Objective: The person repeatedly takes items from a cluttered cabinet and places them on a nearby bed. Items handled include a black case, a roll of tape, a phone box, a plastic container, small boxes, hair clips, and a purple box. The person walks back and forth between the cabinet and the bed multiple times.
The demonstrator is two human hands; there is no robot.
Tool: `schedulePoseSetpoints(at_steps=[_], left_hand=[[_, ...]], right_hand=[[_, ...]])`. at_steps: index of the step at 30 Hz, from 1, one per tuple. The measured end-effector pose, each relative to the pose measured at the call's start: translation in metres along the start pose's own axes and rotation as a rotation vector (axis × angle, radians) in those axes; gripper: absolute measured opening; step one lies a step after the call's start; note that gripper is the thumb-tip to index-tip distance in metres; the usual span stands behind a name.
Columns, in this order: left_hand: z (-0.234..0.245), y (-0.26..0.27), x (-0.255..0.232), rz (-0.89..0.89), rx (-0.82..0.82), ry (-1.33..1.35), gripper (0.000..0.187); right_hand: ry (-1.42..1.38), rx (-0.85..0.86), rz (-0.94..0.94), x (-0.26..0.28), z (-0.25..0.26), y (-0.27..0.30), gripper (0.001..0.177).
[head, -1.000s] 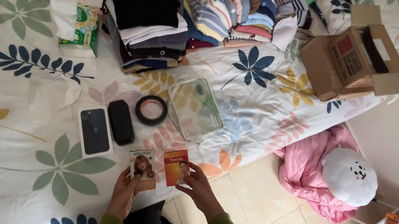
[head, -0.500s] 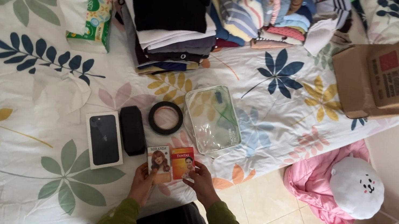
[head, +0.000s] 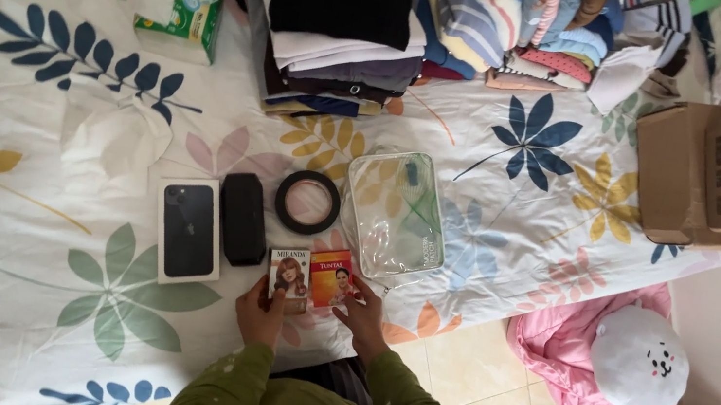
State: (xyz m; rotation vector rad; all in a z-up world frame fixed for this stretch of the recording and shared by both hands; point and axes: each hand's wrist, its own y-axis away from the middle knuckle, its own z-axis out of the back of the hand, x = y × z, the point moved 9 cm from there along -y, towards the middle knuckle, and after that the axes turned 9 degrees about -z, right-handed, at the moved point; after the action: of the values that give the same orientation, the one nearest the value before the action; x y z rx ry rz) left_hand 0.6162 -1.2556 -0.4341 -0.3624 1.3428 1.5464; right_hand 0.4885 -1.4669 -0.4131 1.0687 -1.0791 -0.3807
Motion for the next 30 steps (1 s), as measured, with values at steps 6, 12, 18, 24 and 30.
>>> schedulePoseSetpoints(at_steps=[6, 12, 18, 24, 30], left_hand=[[0.002, 0.003, 0.004, 0.005, -0.070, -0.038, 0.063], [0.008, 0.007, -0.005, -0.092, -0.044, -0.142, 0.051], [0.033, 0.047, -0.042, -0.199, -0.038, 0.015, 0.060], [0.068, 0.109, -0.099, -0.177, -0.101, 0.212, 0.067], [0.102, 0.172, -0.136, -0.286, -0.249, 0.351, 0.068]], right_hand=[[0.091, 0.016, 0.007, 0.002, 0.004, -0.005, 0.053], [0.219, 0.062, 0.040, 0.001, 0.013, -0.014, 0.049], [0.363, 0.124, 0.116, 0.029, 0.012, 0.020, 0.053], [0.440, 0.300, 0.213, 0.082, -0.016, 0.108, 0.051], [0.657, 0.539, 0.483, 0.115, -0.059, 0.190, 0.053]])
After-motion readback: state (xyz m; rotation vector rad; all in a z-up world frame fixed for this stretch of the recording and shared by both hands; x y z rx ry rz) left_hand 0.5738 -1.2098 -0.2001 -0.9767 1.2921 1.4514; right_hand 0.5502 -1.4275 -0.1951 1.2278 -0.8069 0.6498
